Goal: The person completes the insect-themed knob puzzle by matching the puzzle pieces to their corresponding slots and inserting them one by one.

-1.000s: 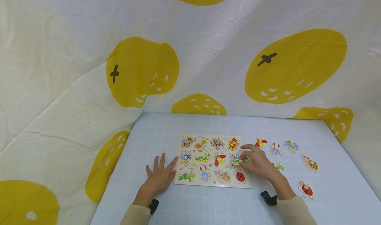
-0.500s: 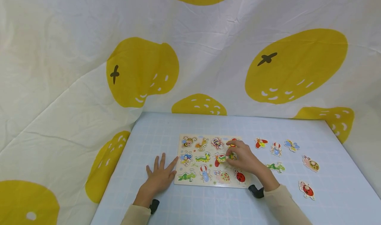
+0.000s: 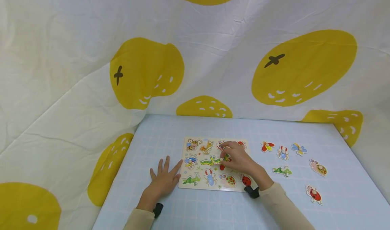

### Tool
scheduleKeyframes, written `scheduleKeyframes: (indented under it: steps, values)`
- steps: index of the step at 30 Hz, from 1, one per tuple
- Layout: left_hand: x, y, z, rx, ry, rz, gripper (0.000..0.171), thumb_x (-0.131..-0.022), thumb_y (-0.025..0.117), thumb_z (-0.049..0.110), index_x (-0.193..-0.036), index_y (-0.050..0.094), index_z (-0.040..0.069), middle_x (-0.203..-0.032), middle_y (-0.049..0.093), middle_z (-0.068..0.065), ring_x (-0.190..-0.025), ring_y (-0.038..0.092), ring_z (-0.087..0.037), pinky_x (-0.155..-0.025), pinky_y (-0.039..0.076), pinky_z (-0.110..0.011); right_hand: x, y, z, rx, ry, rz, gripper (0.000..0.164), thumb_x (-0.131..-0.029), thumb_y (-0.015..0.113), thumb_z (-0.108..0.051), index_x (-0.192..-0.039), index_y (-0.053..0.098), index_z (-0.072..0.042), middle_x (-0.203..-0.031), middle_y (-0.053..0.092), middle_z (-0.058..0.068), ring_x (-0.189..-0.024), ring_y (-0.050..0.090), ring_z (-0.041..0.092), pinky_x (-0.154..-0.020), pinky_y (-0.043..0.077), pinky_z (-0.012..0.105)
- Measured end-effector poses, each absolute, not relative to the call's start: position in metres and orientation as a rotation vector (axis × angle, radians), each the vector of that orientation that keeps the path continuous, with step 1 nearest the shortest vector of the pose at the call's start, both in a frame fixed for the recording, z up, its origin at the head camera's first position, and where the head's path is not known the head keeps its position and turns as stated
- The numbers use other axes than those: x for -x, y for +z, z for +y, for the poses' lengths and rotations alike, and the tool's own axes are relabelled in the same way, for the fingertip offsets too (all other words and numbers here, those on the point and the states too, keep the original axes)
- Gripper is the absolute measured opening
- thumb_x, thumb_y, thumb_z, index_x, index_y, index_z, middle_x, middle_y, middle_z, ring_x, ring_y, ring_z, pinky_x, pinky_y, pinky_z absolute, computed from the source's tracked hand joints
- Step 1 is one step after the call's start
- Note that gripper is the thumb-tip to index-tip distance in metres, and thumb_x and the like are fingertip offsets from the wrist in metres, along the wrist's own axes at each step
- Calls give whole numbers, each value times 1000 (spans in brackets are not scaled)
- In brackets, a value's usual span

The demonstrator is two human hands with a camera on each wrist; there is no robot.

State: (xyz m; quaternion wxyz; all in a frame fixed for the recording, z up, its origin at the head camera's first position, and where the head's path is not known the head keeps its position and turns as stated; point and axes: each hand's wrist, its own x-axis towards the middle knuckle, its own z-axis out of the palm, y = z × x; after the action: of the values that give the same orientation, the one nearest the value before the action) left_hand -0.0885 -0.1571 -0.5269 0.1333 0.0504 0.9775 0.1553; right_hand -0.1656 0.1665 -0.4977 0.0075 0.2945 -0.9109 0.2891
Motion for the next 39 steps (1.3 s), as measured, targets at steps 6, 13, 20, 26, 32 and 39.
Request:
scheduleKeyframes:
  steps: [6,13,20,26,32,39]
  values:
    - [89,-529,-157,-145,438,2837,56,-104,52,39,-157,35,33,-165,7,-23,-148,-1,-50,-103,-1,-81,167,-496,158,-973,905,-2825,19,-81,83,-19,-78,65,-25,-132,61,12,-128,49,33,-106,35,58]
    - [89,-528,-158,-148,441,2835,56,-104,52,39,-157,34,33,-164,8,-23,-148,-1,-50,-103,-1,-81,170,-497,147,-1022,903,-2824,16,-81,82,-19,-79,67,-24,-131,60,13,-126,49,33,-105,37,58]
    - [88,-525,-156,-145,438,2832,56,-104,52,39,-157,35,33,-164,8,-23,-148,-1,-50,-103,0,-81,173,-500,134,-1047,880,-2829,17,-81,83,-22,-76,66,-25,-131,60,13,-125,50,34,-99,37,62]
    - [88,-524,-156,-141,445,2829,56,-104,52,39,-157,35,33,-164,9,-23,-148,0,-50,-103,0,-81,175,-503,123,-1020,871,-2887,18,-82,81,-23,-74,65,-26,-132,59,11,-125,49,35,-100,34,65]
    - [89,-525,-157,-130,454,2816,57,-104,52,40,-157,34,34,-165,8,-22,-148,-1,-49,-104,-1,-80,176,-508,117,-957,813,-2943,18,-82,81,-26,-73,65,-27,-133,58,9,-124,48,35,-101,32,69]
    - [88,-528,-157,-140,444,2829,57,-103,52,41,-157,34,35,-165,8,-22,-148,-1,-49,-104,0,-80,177,-511,114,-921,766,-2977,18,-83,79,-25,-72,65,-28,-134,57,9,-123,47,34,-99,35,64]
